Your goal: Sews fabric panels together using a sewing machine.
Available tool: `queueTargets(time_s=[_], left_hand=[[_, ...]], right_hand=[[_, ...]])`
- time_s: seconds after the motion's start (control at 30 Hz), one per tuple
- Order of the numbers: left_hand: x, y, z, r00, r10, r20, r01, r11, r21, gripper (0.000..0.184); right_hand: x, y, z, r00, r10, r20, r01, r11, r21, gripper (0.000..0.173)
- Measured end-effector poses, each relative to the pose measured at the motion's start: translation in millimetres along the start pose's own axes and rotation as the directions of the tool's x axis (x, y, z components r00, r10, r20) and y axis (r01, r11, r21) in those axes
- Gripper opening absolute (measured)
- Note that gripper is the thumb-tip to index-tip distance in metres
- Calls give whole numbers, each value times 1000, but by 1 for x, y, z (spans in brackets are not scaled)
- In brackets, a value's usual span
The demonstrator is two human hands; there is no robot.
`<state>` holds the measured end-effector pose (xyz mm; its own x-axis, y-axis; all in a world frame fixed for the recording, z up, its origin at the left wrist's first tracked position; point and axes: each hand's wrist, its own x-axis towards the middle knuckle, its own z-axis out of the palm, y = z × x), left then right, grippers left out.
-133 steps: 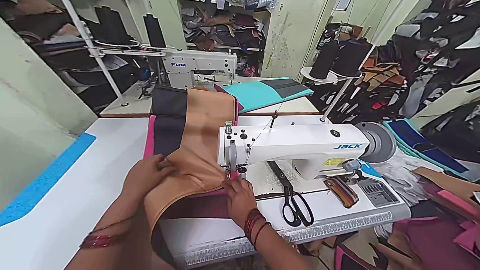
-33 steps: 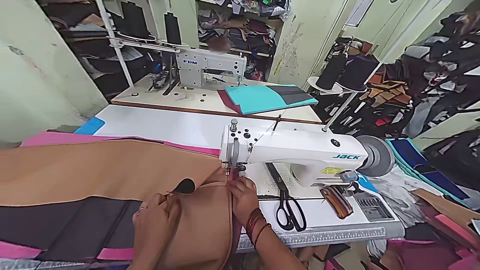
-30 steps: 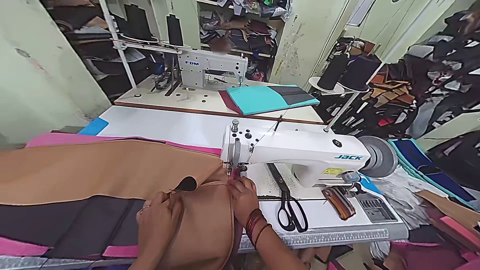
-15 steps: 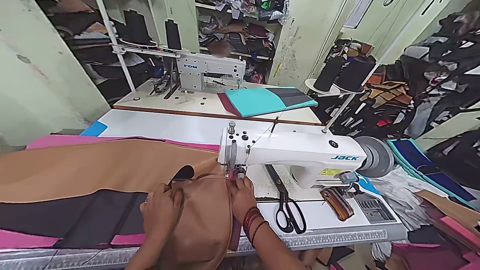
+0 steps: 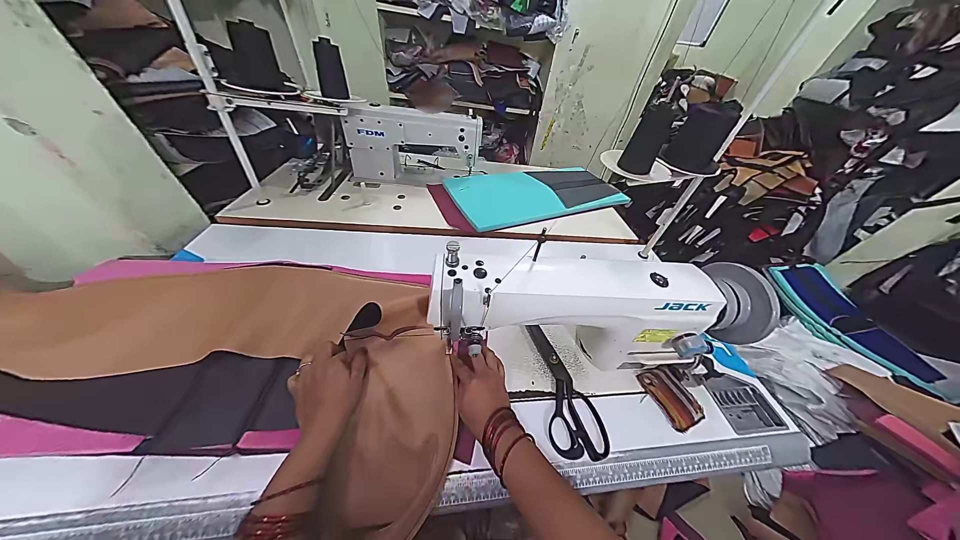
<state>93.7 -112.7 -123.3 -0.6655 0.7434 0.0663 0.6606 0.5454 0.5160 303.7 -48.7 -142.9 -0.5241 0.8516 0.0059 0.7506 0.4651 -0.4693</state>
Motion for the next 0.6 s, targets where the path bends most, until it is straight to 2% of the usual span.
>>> queueTargets(time_s=[0.07,0.13,0.23,0.3,0.37,0.43,0.53,0.6], left_hand=[[4,-1,-2,1000,12,18,-12,1000,-13,47],[7,-10,-8,996,18,84,-17,1000,-16,55],[-7,-25,-35,950,-7,311,-4,999,33,75],[-29,-41,-47,899,72,431,-96,995,35,70],[-51,-57,-51,898,231,374,-211,973,-92,49],[-60,-54,-55,937,297,184,-266,948,-178,39],[-37,-33,-58,953,301,-40,-304,946,-115,32],[-9,-24,-54,964,261,-60,-266,958,-105,31]], right_hand=[[-3,1,-3,999,-32,1,32,999,42,40],[-7,6,1,993,-89,-75,97,991,95,39],[-10,11,4,970,-161,-185,188,972,143,35],[-12,13,5,957,-192,-218,226,964,142,33],[-13,13,6,950,-208,-232,244,959,142,31],[-11,12,6,946,-218,-241,255,957,137,32],[-12,11,8,944,-232,-233,261,960,105,35],[-13,11,7,949,-228,-216,256,960,110,37]])
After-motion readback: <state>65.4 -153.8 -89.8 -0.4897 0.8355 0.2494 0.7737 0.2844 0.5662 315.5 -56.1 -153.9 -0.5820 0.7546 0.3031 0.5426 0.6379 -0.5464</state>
